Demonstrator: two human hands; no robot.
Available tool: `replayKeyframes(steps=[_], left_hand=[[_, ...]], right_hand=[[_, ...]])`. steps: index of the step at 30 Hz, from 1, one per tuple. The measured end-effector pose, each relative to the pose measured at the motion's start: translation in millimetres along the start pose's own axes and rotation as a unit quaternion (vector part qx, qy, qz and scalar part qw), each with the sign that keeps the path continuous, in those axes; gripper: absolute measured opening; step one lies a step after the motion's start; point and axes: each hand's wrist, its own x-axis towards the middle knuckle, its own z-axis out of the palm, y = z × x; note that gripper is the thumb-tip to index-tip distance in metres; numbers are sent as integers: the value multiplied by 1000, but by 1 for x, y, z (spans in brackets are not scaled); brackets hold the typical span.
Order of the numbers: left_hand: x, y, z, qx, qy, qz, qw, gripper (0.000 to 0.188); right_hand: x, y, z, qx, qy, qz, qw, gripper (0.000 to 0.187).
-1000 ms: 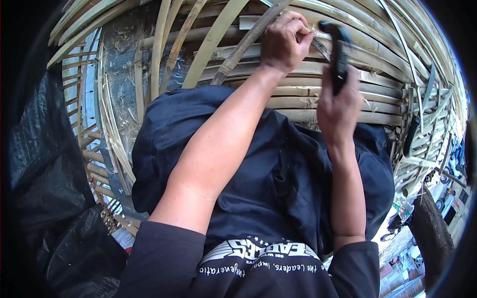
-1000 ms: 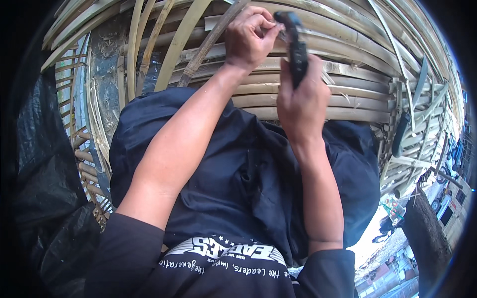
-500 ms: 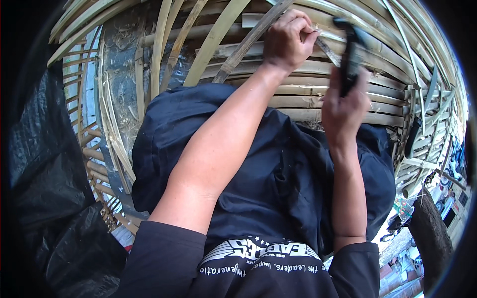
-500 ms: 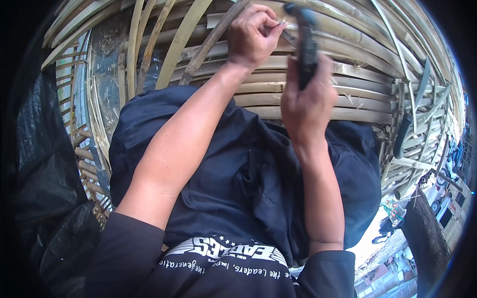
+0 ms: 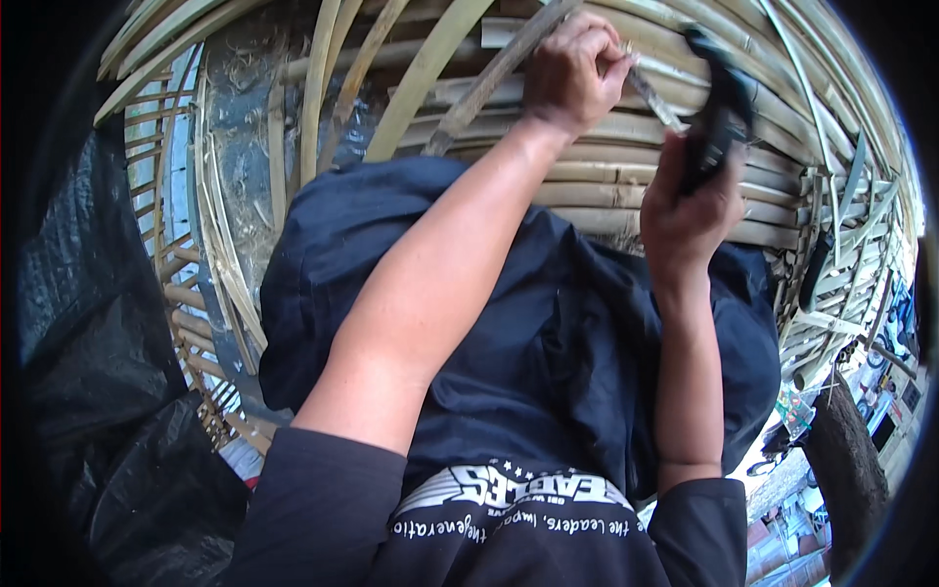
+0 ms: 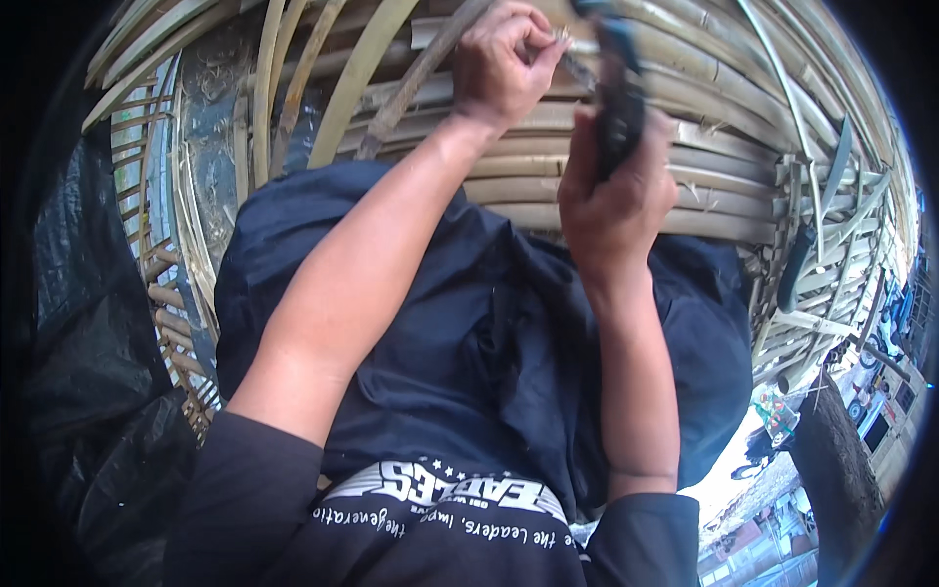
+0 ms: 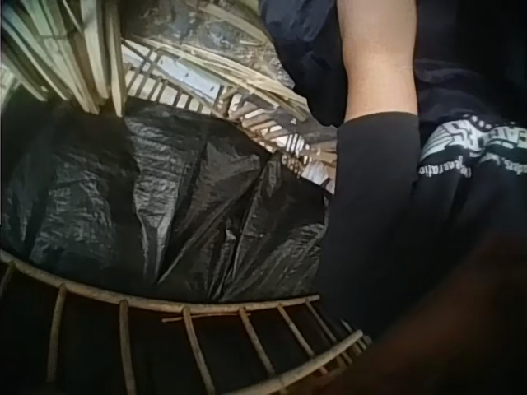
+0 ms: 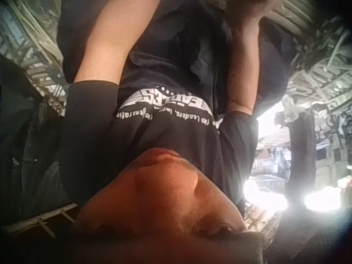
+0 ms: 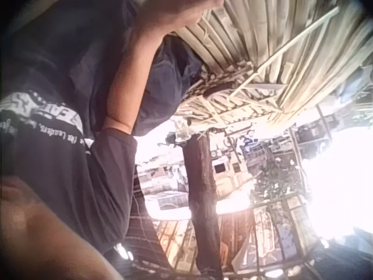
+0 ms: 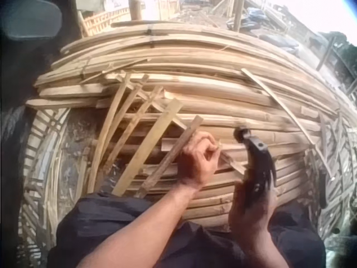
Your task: The person hammers a nail into a bamboo strip to secure it to a larger bamboo frame.
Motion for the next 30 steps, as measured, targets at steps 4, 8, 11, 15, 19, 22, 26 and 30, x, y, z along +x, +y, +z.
replayKeyframes(steps=[4, 8, 11, 15, 19, 22, 26, 30], left_hand=[[-10, 5, -6, -3, -26, -40, 999, 17], [-3, 0, 0, -3, 11, 22, 1000, 17], [-4, 1, 0, -3, -1, -8, 1000, 17], [-6, 6, 0, 2, -5, -17, 1000, 17], [-9, 4, -6, 1, -10, -21, 1000, 19], [-1, 5, 0, -17, -3, 10, 1000, 19], [-7, 2, -3, -10, -10, -32, 999, 19], [-1, 2, 1, -6, -10, -5, 1000, 17]], right_hand=[[2, 13, 13, -60, -160, 55, 984, 24], [-10, 15, 12, 52, 18, 83, 995, 24], [2, 16, 11, -52, -124, 41, 990, 22], [-15, 15, 9, 25, 10, 44, 999, 26], [-2, 14, 14, -15, -146, 85, 986, 27], [-8, 10, 9, 47, 13, 90, 995, 25], [-2, 14, 13, -7, -148, 73, 986, 27], [-3, 16, 16, 29, -59, 91, 994, 26]])
